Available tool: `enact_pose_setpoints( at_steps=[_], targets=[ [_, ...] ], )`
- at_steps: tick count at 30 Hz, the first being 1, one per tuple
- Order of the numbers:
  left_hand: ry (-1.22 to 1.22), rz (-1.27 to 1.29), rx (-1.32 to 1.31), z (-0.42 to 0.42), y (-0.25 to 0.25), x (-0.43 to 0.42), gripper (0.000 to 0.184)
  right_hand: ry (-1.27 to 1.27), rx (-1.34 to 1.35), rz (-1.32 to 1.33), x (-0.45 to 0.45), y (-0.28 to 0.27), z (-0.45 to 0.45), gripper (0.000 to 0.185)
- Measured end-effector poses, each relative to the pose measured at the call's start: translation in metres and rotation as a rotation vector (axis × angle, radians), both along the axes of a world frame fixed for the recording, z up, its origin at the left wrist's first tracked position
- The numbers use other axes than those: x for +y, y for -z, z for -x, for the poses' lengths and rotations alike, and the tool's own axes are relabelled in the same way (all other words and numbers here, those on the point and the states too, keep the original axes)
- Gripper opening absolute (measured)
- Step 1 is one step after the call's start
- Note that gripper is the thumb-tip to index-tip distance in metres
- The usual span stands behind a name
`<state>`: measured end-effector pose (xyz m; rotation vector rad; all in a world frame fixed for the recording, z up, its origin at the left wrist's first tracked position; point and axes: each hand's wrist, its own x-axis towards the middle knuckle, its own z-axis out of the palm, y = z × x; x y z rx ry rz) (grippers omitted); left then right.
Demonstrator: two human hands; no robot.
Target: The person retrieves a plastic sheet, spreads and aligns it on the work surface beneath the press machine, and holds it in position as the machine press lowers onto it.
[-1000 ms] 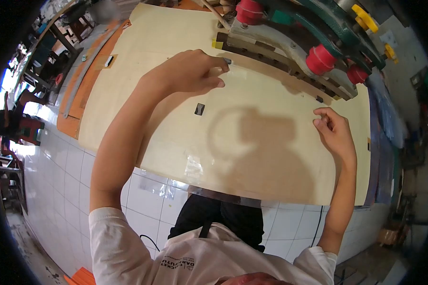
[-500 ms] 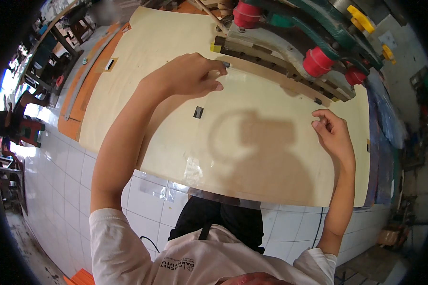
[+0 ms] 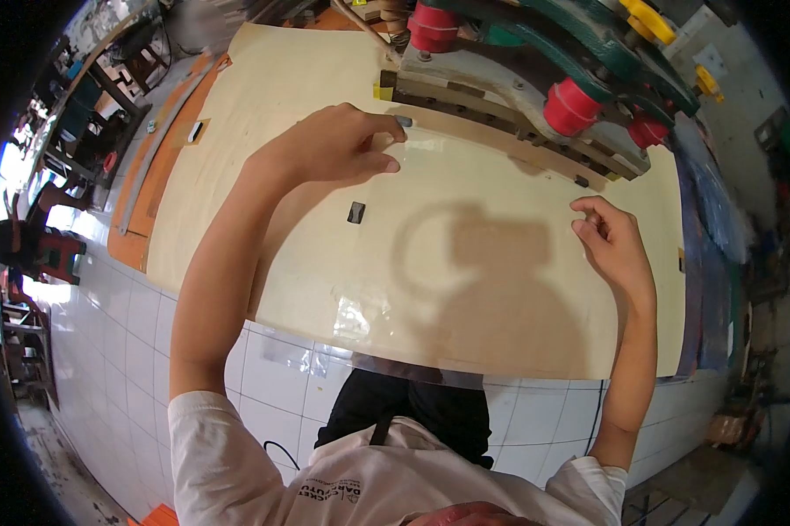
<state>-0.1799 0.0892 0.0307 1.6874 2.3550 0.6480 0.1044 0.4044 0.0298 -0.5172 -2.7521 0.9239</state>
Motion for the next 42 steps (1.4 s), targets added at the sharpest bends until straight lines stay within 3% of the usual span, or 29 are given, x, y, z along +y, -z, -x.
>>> enact_pose_setpoints(
  at_steps=[42],
  targets=[
    [0.001,-0.020,0.097,-0.0049,0.0034,-0.0002,0.036,-0.003,-0.018,-0.011,-0.0014,-0.0029,0.0004,0.023]
  ],
)
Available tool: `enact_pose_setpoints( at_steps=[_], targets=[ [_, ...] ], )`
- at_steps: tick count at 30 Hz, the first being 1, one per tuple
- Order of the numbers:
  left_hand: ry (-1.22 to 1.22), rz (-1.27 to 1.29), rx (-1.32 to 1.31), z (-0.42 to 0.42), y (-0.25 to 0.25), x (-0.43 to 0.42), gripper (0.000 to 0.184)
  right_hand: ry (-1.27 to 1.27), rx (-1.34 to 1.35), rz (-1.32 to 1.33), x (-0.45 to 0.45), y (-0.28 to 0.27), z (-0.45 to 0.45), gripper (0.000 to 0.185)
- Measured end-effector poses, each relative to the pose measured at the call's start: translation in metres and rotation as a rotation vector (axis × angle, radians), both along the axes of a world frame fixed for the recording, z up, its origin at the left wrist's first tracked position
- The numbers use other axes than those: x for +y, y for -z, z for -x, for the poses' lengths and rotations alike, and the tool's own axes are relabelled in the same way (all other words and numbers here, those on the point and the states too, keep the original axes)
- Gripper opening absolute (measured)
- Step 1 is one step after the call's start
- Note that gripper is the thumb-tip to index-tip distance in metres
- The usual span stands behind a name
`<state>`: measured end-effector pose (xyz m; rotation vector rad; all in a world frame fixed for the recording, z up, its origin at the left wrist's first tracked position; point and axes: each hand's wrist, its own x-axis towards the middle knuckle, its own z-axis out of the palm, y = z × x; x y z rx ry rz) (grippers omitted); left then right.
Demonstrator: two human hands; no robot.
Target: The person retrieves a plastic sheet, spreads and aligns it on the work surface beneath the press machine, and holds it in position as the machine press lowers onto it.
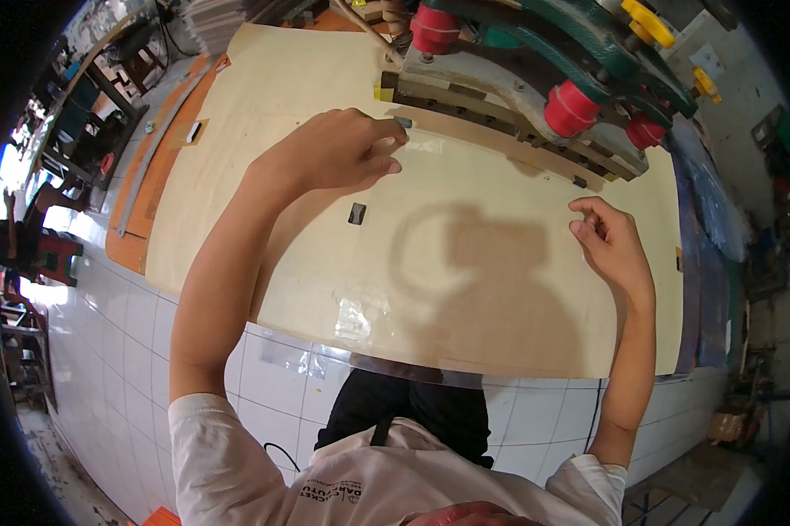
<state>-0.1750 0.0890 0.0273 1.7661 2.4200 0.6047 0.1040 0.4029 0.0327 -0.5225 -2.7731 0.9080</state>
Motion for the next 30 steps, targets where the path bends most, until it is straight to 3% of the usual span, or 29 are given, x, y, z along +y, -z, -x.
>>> enact_pose_setpoints(
  at_steps=[13,15,19,30],
  targets=[
    [-0.045,0.046,-0.029,-0.012,-0.005,0.001,0.037,-0.005,0.013,0.066,0.011,0.009,-0.001,0.021],
    [-0.040,0.052,-0.034,-0.011,-0.004,0.002,0.038,0.017,0.002,0.268,0.014,0.010,-0.001,0.020],
    [-0.076,0.148,-0.076,-0.015,-0.015,0.002,0.043,0.008,0.002,0.281,0.021,0.016,0.000,0.019],
    [-0.054,0.085,-0.045,-0.010,-0.005,0.003,0.045,-0.021,0.013,0.229,0.016,0.011,-0.001,0.018]
  ],
)
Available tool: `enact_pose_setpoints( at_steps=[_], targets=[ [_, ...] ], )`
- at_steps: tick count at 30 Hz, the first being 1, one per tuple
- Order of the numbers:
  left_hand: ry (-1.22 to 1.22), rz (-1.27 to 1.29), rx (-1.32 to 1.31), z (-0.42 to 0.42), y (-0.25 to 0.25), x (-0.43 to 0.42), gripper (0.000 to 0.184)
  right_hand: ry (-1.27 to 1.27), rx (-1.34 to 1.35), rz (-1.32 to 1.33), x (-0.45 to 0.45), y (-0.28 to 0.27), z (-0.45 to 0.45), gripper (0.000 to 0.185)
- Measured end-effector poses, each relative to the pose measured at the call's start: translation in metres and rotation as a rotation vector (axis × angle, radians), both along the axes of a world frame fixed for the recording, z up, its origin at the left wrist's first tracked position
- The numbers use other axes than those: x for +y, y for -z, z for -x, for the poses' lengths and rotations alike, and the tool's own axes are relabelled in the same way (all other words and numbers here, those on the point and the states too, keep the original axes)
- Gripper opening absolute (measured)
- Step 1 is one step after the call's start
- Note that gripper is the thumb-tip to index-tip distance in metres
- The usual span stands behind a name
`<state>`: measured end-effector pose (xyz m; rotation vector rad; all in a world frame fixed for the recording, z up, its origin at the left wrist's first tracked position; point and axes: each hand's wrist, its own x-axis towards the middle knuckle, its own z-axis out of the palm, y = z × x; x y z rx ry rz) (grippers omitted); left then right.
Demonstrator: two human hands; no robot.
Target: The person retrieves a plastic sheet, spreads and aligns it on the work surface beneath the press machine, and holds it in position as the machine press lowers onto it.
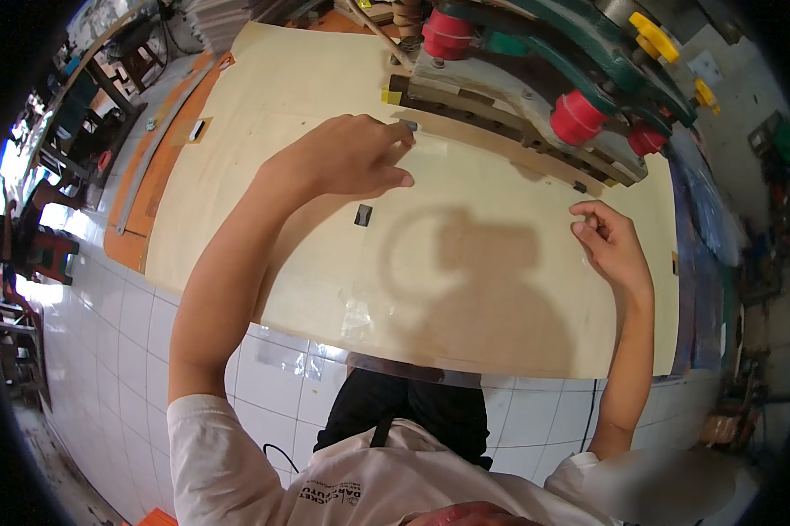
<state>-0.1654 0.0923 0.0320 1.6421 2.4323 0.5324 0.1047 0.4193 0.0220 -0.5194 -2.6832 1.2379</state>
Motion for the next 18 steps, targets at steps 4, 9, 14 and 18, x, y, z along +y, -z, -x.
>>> enact_pose_setpoints(
  at_steps=[4,9,14,18],
  targets=[
    [-0.011,0.008,-0.040,-0.0007,-0.0038,-0.0007,0.044,0.006,0.012,-0.030,-0.0013,0.0009,-0.0004,0.019],
    [0.008,-0.021,-0.023,0.0011,-0.0011,-0.0001,0.044,0.014,-0.004,-0.076,-0.0064,-0.0044,0.0007,0.021],
    [-0.007,0.004,-0.037,-0.0019,-0.0065,-0.0001,0.045,0.021,-0.017,-0.075,-0.0084,-0.0063,-0.0002,0.021],
    [-0.018,0.004,-0.015,-0.0025,-0.0060,0.0006,0.044,0.015,-0.016,-0.095,-0.0053,-0.0036,-0.0004,0.021]
  ],
)
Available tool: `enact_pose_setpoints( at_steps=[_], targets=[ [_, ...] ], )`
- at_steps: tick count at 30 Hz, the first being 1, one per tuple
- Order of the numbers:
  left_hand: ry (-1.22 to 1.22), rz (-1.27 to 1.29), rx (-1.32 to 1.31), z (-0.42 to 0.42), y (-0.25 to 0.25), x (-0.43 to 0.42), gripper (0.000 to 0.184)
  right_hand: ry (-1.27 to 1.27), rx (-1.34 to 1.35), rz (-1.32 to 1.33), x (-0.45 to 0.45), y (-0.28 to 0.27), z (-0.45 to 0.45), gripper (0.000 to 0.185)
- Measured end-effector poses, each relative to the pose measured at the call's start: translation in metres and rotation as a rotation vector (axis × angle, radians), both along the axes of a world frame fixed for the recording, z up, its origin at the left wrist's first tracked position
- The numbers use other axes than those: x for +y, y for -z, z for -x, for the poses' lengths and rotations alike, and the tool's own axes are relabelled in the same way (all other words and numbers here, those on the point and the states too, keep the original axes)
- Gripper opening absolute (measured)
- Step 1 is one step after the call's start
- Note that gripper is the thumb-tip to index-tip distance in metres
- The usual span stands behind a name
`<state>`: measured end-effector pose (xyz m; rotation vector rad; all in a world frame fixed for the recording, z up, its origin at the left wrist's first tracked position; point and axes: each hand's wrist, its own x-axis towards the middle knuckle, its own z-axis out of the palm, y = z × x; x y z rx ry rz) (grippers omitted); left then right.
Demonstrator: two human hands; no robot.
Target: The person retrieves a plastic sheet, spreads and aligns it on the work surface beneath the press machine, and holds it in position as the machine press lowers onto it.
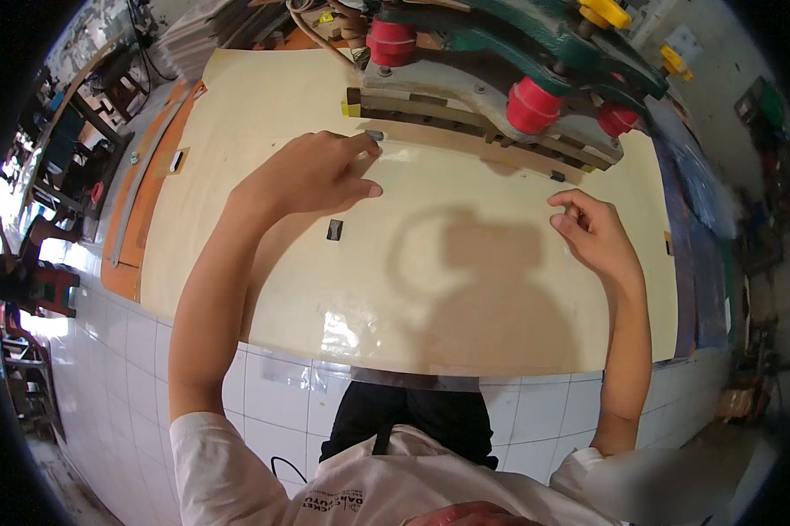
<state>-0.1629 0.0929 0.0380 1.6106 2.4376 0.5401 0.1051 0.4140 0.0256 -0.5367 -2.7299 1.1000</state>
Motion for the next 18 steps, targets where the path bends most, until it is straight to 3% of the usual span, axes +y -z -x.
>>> enact_pose_setpoints(
  at_steps=[18],
  targets=[
    [0.032,-0.050,0.019,0.002,0.004,-0.002,0.045,-0.022,-0.003,-0.071,-0.002,-0.003,0.001,0.022]
  ],
)
